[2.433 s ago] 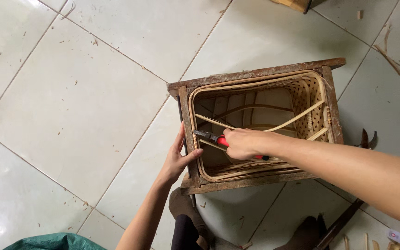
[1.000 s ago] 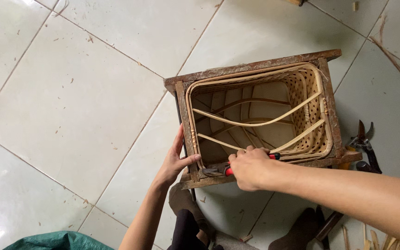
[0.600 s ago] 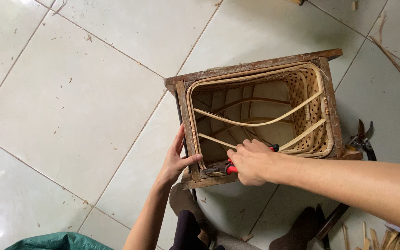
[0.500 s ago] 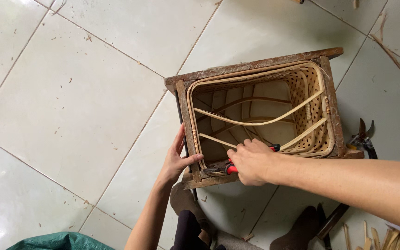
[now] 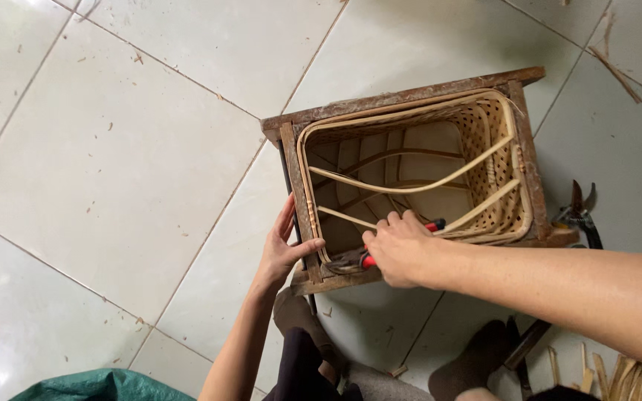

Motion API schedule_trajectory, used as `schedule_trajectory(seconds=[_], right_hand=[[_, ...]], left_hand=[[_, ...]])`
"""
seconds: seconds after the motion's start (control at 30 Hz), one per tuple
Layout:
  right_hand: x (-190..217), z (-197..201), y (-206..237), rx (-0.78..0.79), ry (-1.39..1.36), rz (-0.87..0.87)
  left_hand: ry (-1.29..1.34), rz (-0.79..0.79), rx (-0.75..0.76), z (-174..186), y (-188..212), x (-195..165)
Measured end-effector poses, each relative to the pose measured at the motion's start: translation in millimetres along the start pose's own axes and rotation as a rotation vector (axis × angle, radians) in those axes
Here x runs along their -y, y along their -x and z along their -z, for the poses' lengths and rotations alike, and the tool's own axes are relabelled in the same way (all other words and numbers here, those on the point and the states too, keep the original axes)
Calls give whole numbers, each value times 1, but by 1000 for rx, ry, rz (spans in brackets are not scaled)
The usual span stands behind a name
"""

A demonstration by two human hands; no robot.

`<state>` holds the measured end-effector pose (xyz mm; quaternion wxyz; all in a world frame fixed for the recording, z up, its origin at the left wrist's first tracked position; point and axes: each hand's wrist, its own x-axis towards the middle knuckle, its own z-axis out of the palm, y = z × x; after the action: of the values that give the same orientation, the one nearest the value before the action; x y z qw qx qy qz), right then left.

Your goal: The person sits on the floor with a wooden-framed basket between their legs and weaves thin bamboo strips across its interior. They tuck strip ends into the woven rim, tap strips tight with a hammer, trim excess with a utility knife, and grip and adjust strips with pliers as the woven pattern builds up.

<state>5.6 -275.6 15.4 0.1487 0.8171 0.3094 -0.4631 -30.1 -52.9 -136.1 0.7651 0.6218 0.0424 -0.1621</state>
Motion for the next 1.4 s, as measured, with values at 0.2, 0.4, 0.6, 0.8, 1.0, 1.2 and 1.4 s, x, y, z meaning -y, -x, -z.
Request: schedule_trajectory(seconds=[0.2,0.4,0.6,0.8,1.0,1.2,1.4], right_hand=[[-41,-22,45,-110,-432,-184],[-93,-32,70,-208,-759,-298],[-201,-35,45,-1100,-366,-302],[-286,-18,18,-1016,-436,-438],[-292,-64,28,-858,-546,-539],[-274,-158,92,-535,-593,-679],[-234,-124,66,-544,-1133,-297]], left_hand=[[-424,-98,-186,-31,16,-1],[-718,-336,-350,-53,6,-6],[-664,-248,-317,-51,5,-14],[-648,-69,-319,-57,4,-22],[-710,117,-200,-40,-5,-29],[-868,-268,16,-46,-46,-40],[-986,-408,-258,-85,-47,-39]])
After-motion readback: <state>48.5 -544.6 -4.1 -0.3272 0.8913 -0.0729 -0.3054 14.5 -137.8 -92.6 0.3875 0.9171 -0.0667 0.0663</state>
